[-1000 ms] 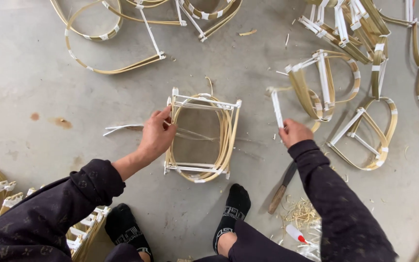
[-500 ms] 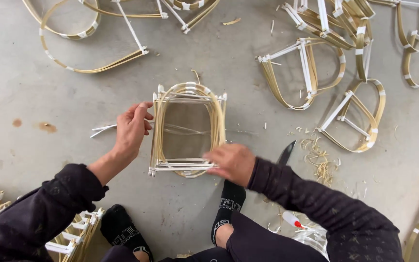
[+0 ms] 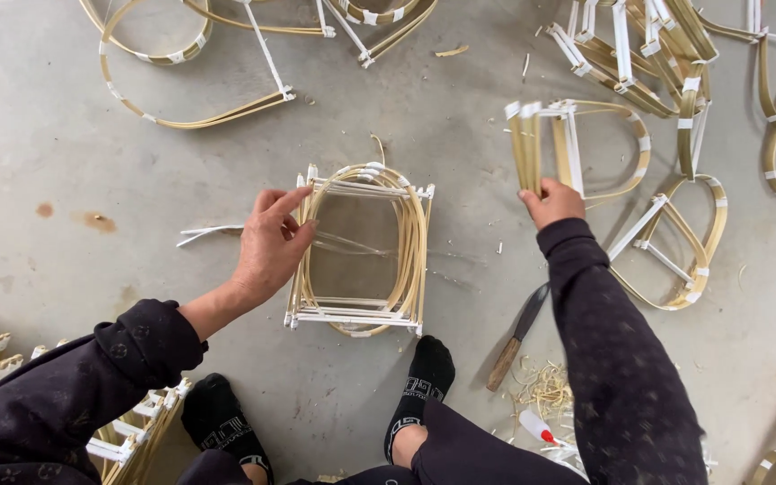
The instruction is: Assembling strips of bamboo into curved frame structures using plastic ties.
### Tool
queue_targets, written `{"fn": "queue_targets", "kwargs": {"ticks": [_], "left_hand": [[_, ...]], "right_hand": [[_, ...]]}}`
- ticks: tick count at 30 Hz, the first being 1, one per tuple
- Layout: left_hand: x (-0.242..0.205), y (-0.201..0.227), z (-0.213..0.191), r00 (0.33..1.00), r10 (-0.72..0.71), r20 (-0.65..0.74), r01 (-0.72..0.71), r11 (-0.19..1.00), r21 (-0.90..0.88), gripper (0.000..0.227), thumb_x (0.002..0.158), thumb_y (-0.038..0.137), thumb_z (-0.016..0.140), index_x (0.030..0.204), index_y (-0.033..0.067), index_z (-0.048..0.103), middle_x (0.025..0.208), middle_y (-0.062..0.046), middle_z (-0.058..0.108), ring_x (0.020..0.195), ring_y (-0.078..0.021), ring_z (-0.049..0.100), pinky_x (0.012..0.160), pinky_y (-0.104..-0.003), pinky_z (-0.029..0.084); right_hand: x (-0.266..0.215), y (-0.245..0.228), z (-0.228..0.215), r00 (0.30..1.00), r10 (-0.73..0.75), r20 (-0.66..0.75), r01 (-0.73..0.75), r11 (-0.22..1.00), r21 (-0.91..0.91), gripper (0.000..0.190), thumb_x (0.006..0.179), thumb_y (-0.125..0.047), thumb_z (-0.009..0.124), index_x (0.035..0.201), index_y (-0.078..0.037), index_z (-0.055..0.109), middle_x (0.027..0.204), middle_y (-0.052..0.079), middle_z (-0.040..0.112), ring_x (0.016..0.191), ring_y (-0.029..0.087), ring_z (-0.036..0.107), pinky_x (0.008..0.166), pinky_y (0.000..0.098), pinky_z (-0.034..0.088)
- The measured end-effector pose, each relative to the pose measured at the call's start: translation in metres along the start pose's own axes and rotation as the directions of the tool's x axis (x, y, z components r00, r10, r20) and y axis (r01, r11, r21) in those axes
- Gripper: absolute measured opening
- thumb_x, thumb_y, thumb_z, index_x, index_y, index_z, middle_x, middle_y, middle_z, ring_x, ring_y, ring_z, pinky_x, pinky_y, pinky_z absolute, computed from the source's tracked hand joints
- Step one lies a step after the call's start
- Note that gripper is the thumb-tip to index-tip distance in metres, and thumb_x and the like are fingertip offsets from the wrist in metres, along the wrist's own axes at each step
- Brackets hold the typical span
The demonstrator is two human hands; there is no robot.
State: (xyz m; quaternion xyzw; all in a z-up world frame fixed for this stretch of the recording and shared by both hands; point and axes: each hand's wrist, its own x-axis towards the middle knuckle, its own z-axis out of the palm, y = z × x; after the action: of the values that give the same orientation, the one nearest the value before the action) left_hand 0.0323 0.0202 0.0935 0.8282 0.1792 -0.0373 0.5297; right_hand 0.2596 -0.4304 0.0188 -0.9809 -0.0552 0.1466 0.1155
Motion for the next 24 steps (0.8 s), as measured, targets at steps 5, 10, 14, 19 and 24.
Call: {"fn": "queue_targets", "kwargs": {"ticks": [5,10,14,19,24], "left_hand": [[0.016,0.038,0.006,0.981,0.156,-0.116,-0.165,0.984,-0.065,0.04,0.094,0.017,0.071,0.132,0.0048,0.066,0.121,-0.012,0.059,0.088,-0.0163,0.061,0.073,-0.032,0.056],[0.038,0.123,0.023,0.95,0.312,0.019,-0.276,0.865,-0.42,0.046,0.093,0.018,0.074,0.134,0.0005,0.062,0.119,-0.01,0.067,0.095,-0.012,0.066,0.076,-0.028,0.059],[0.038,0.165,0.044,0.907,0.415,0.067,-0.284,0.722,-0.631,0.043,0.095,0.016,0.072,0.132,-0.002,0.06,0.112,-0.008,0.07,0.094,-0.0099,0.065,0.078,-0.027,0.058],[0.032,0.176,0.041,0.906,0.42,0.058,-0.267,0.671,-0.692,0.02,0.097,0.01,0.066,0.114,-0.0006,0.069,0.09,-0.002,0.072,0.082,-0.0058,0.065,0.074,-0.027,0.057],[0.008,0.18,0.021,0.891,0.429,0.147,-0.301,0.803,-0.515,0.013,0.098,0.012,0.067,0.105,0.0011,0.069,0.077,-0.003,0.07,0.071,-0.0057,0.06,0.064,-0.028,0.054]], "right_hand": [[-0.057,-0.065,-0.072,1.0,-0.03,-0.001,0.025,0.839,0.544,0.027,0.098,-0.023,0.079,0.098,0.003,0.072,0.075,0.005,0.068,0.054,0.008,0.055,0.05,0.0259,0.044],[-0.121,-0.161,-0.125,0.989,-0.144,0.027,0.085,0.712,0.697,0.019,0.096,-0.017,0.072,0.107,-0.002,0.074,0.078,0.0,0.072,0.047,0.003,0.049,0.043,0.0202,0.038],[-0.146,-0.19,-0.122,0.97,-0.242,0.013,0.172,0.725,0.667,0.021,0.093,-0.013,0.073,0.11,0.0,0.073,0.077,0.003,0.072,0.05,0.004,0.052,0.045,0.0213,0.041],[-0.137,-0.209,-0.137,0.939,-0.34,0.058,0.136,0.521,0.843,0.037,0.087,-0.006,0.071,0.123,-0.004,0.062,0.097,0.001,0.073,0.061,0.008,0.063,0.054,0.024,0.054],[-0.143,-0.212,-0.142,0.933,-0.361,0.007,0.126,0.345,0.93,0.028,0.092,-0.004,0.07,0.119,-0.001,0.062,0.102,0.005,0.072,0.068,0.011,0.065,0.06,0.0265,0.055]]}}
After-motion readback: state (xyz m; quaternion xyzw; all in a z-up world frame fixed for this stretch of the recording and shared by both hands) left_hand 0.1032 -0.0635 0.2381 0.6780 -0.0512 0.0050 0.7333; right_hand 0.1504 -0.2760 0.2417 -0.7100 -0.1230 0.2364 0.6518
